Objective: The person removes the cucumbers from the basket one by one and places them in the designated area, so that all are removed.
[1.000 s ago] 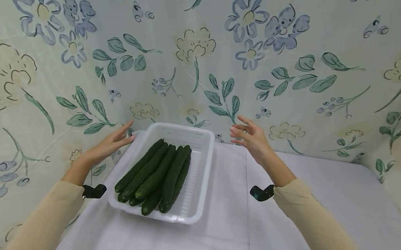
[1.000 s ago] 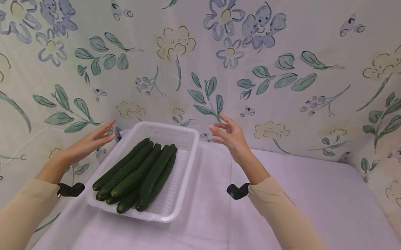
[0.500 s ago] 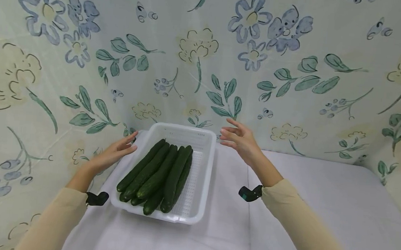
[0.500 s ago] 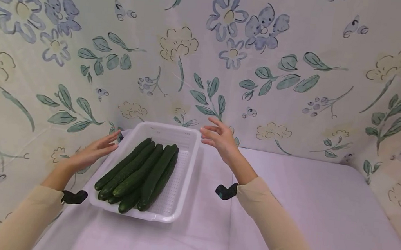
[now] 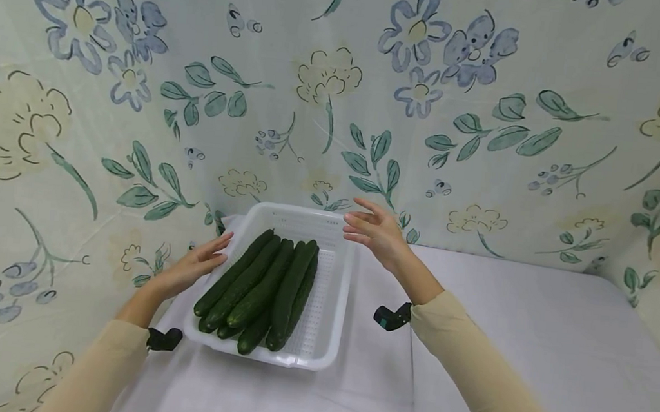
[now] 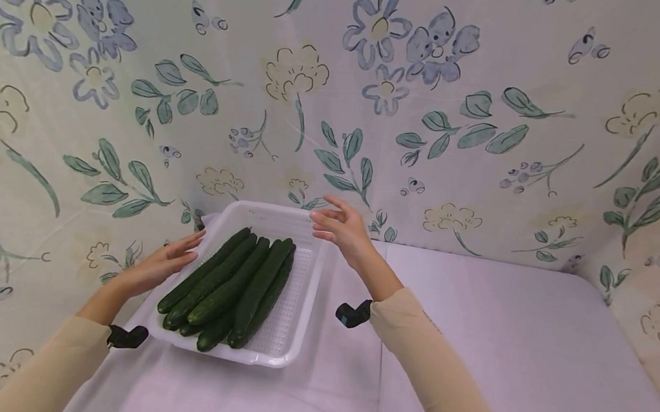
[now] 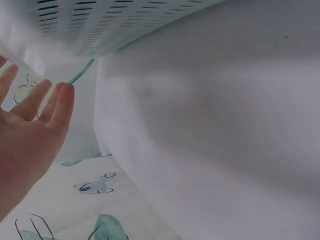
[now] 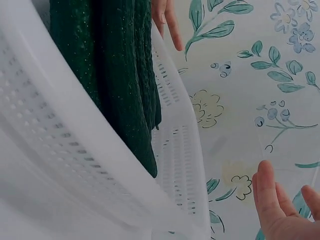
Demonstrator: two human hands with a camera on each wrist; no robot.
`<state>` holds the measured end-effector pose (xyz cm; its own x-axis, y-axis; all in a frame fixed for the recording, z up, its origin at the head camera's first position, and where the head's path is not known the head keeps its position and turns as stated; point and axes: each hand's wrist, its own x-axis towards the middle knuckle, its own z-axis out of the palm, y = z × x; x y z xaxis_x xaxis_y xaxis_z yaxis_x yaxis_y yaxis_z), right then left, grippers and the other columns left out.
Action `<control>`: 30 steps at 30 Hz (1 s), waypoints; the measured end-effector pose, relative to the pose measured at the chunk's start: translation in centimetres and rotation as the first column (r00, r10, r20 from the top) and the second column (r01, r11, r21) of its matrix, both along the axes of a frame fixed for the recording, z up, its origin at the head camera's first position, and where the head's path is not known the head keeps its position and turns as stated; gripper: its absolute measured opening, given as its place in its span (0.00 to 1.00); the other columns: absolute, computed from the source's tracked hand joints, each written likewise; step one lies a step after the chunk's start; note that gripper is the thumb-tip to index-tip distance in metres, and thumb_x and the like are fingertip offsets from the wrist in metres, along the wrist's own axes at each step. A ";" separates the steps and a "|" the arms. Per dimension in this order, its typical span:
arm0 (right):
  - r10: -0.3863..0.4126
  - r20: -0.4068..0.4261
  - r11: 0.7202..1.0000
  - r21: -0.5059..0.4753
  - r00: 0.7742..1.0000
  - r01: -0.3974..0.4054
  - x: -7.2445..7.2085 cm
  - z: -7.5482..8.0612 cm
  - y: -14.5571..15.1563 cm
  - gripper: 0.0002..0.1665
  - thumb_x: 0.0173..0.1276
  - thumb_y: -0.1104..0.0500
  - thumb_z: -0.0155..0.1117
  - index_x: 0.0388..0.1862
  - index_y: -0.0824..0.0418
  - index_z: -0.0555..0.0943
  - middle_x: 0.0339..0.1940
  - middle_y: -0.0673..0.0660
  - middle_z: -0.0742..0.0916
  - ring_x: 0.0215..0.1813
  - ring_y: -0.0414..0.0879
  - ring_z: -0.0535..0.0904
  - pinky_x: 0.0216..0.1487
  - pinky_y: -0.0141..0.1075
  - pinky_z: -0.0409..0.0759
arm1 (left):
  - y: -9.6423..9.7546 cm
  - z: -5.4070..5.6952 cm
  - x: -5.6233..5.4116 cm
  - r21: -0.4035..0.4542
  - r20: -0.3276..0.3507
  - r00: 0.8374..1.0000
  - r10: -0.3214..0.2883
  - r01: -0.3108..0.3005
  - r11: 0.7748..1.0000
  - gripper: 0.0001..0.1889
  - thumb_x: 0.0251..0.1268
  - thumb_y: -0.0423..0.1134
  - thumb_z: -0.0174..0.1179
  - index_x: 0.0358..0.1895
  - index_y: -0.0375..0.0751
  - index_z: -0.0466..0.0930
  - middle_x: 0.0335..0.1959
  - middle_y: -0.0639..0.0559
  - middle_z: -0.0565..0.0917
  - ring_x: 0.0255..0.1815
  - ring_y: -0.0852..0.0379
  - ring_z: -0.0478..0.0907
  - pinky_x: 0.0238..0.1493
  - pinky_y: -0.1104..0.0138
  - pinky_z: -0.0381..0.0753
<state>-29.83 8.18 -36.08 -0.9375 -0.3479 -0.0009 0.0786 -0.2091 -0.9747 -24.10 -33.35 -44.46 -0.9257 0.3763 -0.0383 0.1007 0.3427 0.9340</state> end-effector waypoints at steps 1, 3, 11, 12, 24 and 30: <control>0.001 0.006 1.000 -0.005 1.000 -0.001 0.0 -0.1 -0.3 0.38 0.74 0.65 0.61 0.79 0.61 0.58 0.61 0.64 0.75 0.50 0.53 0.82 0.59 0.47 0.77 | 0.0 -0.2 0.0 0.003 -0.002 1.000 0.001 0.000 1.000 0.33 0.82 0.41 0.46 0.82 0.46 0.43 0.79 0.32 0.44 0.76 0.30 0.48 0.69 0.37 0.52; 0.002 0.013 1.000 -0.007 1.000 -0.002 -0.2 -0.3 -0.8 0.38 0.74 0.65 0.61 0.79 0.61 0.59 0.60 0.64 0.76 0.50 0.53 0.82 0.59 0.47 0.77 | -0.1 -0.4 0.0 0.005 -0.010 1.000 0.004 -0.003 1.000 0.33 0.82 0.40 0.46 0.82 0.45 0.43 0.79 0.31 0.44 0.75 0.30 0.51 0.68 0.40 0.57; 0.016 0.037 1.000 -0.017 0.999 -0.016 -0.4 -1.0 -2.3 0.38 0.74 0.67 0.60 0.79 0.63 0.59 0.57 0.63 0.77 0.48 0.52 0.83 0.59 0.47 0.77 | -0.1 -1.0 0.0 0.017 -0.020 1.000 0.020 -0.019 1.000 0.31 0.81 0.38 0.48 0.81 0.42 0.48 0.79 0.31 0.46 0.73 0.33 0.56 0.66 0.40 0.60; 0.018 0.039 1.000 -0.019 0.999 -0.017 -0.5 -1.1 -2.6 0.38 0.74 0.67 0.59 0.79 0.63 0.58 0.58 0.63 0.77 0.46 0.51 0.84 0.58 0.47 0.78 | -0.1 -1.0 0.0 0.020 -0.015 1.000 0.025 -0.025 0.999 0.31 0.81 0.38 0.48 0.81 0.42 0.48 0.79 0.30 0.46 0.73 0.33 0.56 0.66 0.40 0.59; -0.011 0.089 1.000 -0.003 0.996 0.011 -0.8 -2.2 -5.4 0.34 0.73 0.68 0.60 0.76 0.63 0.64 0.62 0.70 0.76 0.40 0.48 0.83 0.54 0.46 0.80 | 0.1 -1.2 0.3 0.102 0.046 0.998 0.036 -0.041 0.994 0.31 0.81 0.40 0.48 0.81 0.42 0.48 0.80 0.35 0.44 0.78 0.37 0.42 0.69 0.51 0.61; -0.043 0.095 0.996 0.083 0.995 0.035 -0.8 -3.0 -6.6 0.35 0.72 0.63 0.64 0.75 0.63 0.66 0.63 0.70 0.77 0.39 0.49 0.84 0.53 0.49 0.80 | 0.2 -1.2 0.5 0.141 0.065 0.997 0.045 -0.054 0.989 0.31 0.82 0.40 0.46 0.81 0.43 0.47 0.79 0.32 0.41 0.78 0.35 0.36 0.70 0.38 0.48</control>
